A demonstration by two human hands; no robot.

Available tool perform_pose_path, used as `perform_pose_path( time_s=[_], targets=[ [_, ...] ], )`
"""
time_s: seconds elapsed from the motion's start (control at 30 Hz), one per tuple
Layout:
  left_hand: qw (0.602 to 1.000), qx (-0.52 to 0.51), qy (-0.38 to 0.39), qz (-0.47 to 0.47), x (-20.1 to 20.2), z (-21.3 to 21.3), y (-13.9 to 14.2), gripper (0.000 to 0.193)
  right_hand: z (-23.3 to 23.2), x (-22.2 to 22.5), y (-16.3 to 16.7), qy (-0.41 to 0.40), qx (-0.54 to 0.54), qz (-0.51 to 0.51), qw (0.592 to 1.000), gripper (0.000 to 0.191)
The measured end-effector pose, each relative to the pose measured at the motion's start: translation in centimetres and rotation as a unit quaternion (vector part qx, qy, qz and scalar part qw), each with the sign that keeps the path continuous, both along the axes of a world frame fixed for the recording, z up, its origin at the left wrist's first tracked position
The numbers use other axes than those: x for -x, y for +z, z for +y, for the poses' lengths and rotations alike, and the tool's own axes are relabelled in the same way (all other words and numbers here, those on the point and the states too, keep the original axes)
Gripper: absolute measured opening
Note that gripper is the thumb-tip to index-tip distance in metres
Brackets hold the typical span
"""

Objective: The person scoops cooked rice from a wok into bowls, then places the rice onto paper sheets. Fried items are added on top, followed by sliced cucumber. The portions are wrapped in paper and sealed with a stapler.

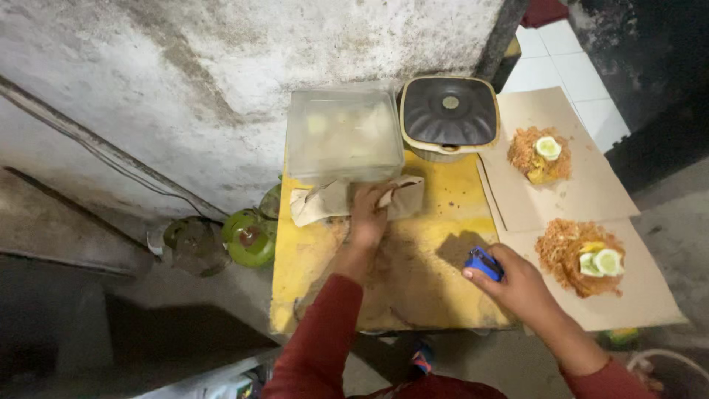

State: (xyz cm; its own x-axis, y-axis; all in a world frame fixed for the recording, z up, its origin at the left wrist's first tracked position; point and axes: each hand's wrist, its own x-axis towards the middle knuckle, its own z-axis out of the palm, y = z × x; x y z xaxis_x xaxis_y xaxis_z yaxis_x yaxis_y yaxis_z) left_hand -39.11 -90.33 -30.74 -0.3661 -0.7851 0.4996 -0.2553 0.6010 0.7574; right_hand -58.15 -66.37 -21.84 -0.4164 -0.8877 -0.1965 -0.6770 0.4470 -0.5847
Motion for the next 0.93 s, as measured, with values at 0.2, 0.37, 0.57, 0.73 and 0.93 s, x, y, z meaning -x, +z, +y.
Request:
perform_pose_path(
  time_s=[0.2,0.37,0.57,0.73,0.93],
  targets=[
    [0.958,0.071,0.244,-0.133,1.8,1.1,0.6,0.071,-2.1,1.1,-3.2,0.01,0.047,-0.103,0.993,0.052],
    [0.971,-0.212,0.063,0.087,-1.2,14.0,4.0,0.045,-5.3,-4.7,-3.7,0.02,0.095,-0.195,0.976,0.039],
    [0.932,-0.279,0.17,0.154,-12.7,21.9,10.1,0.044,-6.3,-17.2,-3.6,0.086,0.307,-0.256,0.913,0.03],
    [0.938,-0.156,0.217,0.22,-24.6,28.4,13.7,0.046,-8.0,-28.2,1.4,0.095,0.234,-0.701,0.667,0.021],
    [0.933,-0.097,0.288,0.195,-37.0,37.8,13.5,0.047,-5.0,-44.0,4.3,0.187,0.015,-0.853,0.487,0.024]
  ],
)
